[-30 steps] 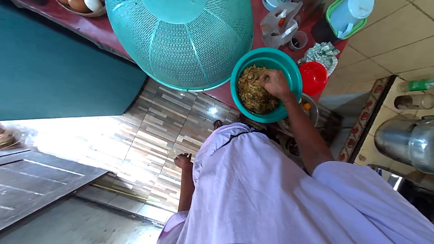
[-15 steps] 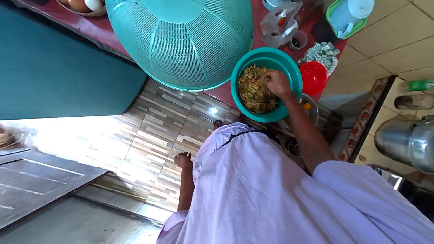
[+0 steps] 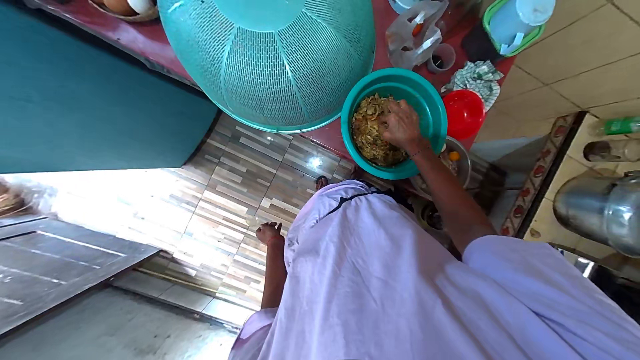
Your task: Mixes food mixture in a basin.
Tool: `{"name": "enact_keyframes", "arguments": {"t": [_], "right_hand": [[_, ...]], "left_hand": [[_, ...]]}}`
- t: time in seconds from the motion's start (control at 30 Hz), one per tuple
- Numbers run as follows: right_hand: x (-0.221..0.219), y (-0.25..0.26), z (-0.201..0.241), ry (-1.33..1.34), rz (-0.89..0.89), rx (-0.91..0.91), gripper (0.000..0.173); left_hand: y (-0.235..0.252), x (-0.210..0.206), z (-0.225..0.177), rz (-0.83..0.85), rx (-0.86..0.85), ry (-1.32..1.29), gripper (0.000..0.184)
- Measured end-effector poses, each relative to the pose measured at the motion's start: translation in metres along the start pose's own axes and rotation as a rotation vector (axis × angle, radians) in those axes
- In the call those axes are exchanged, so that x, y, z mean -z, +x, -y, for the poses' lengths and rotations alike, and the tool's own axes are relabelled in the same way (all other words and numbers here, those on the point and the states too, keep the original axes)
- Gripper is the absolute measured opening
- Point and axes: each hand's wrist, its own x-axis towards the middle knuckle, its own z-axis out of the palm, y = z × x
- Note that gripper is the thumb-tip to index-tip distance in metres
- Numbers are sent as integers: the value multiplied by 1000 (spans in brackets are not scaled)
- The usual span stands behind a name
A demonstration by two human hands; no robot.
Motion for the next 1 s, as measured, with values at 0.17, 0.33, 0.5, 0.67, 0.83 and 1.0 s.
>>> {"name": "enact_keyframes", "arguments": {"t": [0.17, 0.33, 0.5, 0.67, 0.83, 1.0], "right_hand": [[-13, 3, 1, -92, 41, 16, 26], [-15, 5, 3, -62, 15, 43, 27], [-2, 4, 2, 128, 3, -62, 28], [15, 2, -1, 664, -22, -182, 27], [7, 7, -7, 588, 52, -167, 26], [-3, 11, -3, 421, 173, -156, 32]], "left_hand": [[2, 1, 3, -2, -3, -13, 27], [-3, 1, 1, 4, 12, 16, 28], [-2, 3, 6, 5, 2, -6, 30], [-7, 5, 3, -3, 4, 25, 32], [-4, 3, 5, 3, -4, 43, 33], [1, 1, 6, -1, 3, -6, 28]]}}
